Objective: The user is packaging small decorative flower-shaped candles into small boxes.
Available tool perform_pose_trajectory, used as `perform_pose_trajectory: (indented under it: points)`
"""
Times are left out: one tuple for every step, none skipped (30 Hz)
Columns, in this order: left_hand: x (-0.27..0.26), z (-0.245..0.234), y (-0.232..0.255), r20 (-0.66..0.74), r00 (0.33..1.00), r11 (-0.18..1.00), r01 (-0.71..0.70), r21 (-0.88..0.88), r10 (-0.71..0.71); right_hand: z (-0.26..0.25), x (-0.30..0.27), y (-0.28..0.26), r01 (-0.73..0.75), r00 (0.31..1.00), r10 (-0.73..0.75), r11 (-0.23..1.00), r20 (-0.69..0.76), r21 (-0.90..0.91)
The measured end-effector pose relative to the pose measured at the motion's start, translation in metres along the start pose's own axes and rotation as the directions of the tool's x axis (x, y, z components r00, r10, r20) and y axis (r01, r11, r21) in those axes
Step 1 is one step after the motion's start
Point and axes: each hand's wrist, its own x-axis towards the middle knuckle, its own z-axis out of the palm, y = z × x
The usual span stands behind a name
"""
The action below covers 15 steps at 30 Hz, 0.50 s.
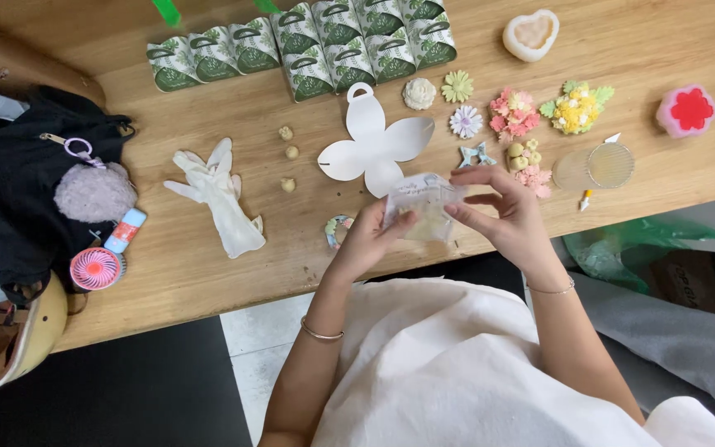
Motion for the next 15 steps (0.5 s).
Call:
perform_pose_trajectory:
  points:
    - [-0.003, 0.002, 0.014, 0.001, 1.000, 1.000, 0.005, 0.000, -0.005, 0.004, 0.000, -0.007, -0.004, 1.000, 0.004, 1.000, -0.002, 0.003]
    - [-0.004, 0.004, 0.028, -0.027, 0.998, 0.973, 0.060, 0.224, -0.055, 0.007, 0.001, -0.014, 0.100, 0.993, -0.110, 0.972, -0.037, -0.211]
    - [-0.005, 0.006, 0.042, -0.064, 0.993, 0.893, 0.116, 0.434, -0.098, 0.010, 0.002, -0.021, 0.187, 0.973, -0.227, 0.888, -0.046, -0.419]
    - [-0.006, 0.006, 0.044, -0.058, 0.994, 0.893, 0.113, 0.436, -0.097, 0.009, 0.003, -0.022, 0.187, 0.972, -0.229, 0.888, -0.051, -0.420]
    - [-0.007, 0.006, 0.046, -0.053, 0.998, 0.854, 0.054, 0.518, -0.031, 0.009, 0.003, -0.023, 0.236, 0.965, -0.259, 0.824, 0.029, -0.516]
    - [-0.009, 0.007, 0.048, -0.041, 0.999, 0.805, -0.002, 0.593, 0.033, 0.008, 0.003, -0.024, 0.285, 0.955, -0.275, 0.747, 0.111, -0.600]
    - [-0.008, 0.006, 0.045, -0.035, 0.999, 0.805, -0.003, 0.593, 0.030, 0.010, 0.003, -0.023, 0.280, 0.956, -0.274, 0.748, 0.105, -0.602]
    - [-0.008, 0.005, 0.042, 0.010, 0.997, 0.832, -0.069, 0.550, 0.076, 0.012, 0.004, -0.023, 0.244, 0.969, -0.165, 0.721, 0.181, -0.648]
    - [-0.008, 0.003, 0.040, 0.054, 0.991, 0.854, -0.134, 0.503, 0.124, 0.014, 0.004, -0.022, 0.214, 0.967, -0.050, 0.688, 0.249, -0.693]
    - [-0.008, 0.005, 0.046, 0.057, 0.990, 0.853, -0.137, 0.503, 0.126, 0.013, 0.004, -0.016, 0.214, 0.968, -0.053, 0.687, 0.246, -0.694]
    - [-0.009, 0.006, 0.052, 0.009, 1.000, 0.781, -0.024, 0.625, 0.024, 0.013, 0.004, -0.009, 0.224, 0.963, -0.033, 0.647, 0.267, -0.729]
    - [-0.009, 0.008, 0.057, -0.057, 0.996, 0.682, 0.088, 0.726, -0.068, 0.011, 0.004, -0.003, 0.238, 0.957, -0.012, 0.605, 0.291, -0.760]
    - [-0.007, 0.009, 0.060, -0.059, 0.996, 0.682, 0.086, 0.726, -0.063, 0.011, 0.006, -0.001, 0.243, 0.956, -0.014, 0.602, 0.294, -0.761]
    - [-0.008, 0.009, 0.063, -0.086, 0.992, 0.679, 0.128, 0.723, -0.095, 0.012, 0.007, 0.001, 0.261, 0.959, -0.082, 0.621, 0.270, -0.739]
    - [-0.008, 0.010, 0.065, -0.113, 0.985, 0.675, 0.170, 0.718, -0.128, 0.012, 0.008, 0.003, 0.281, 0.959, -0.148, 0.638, 0.244, -0.717]
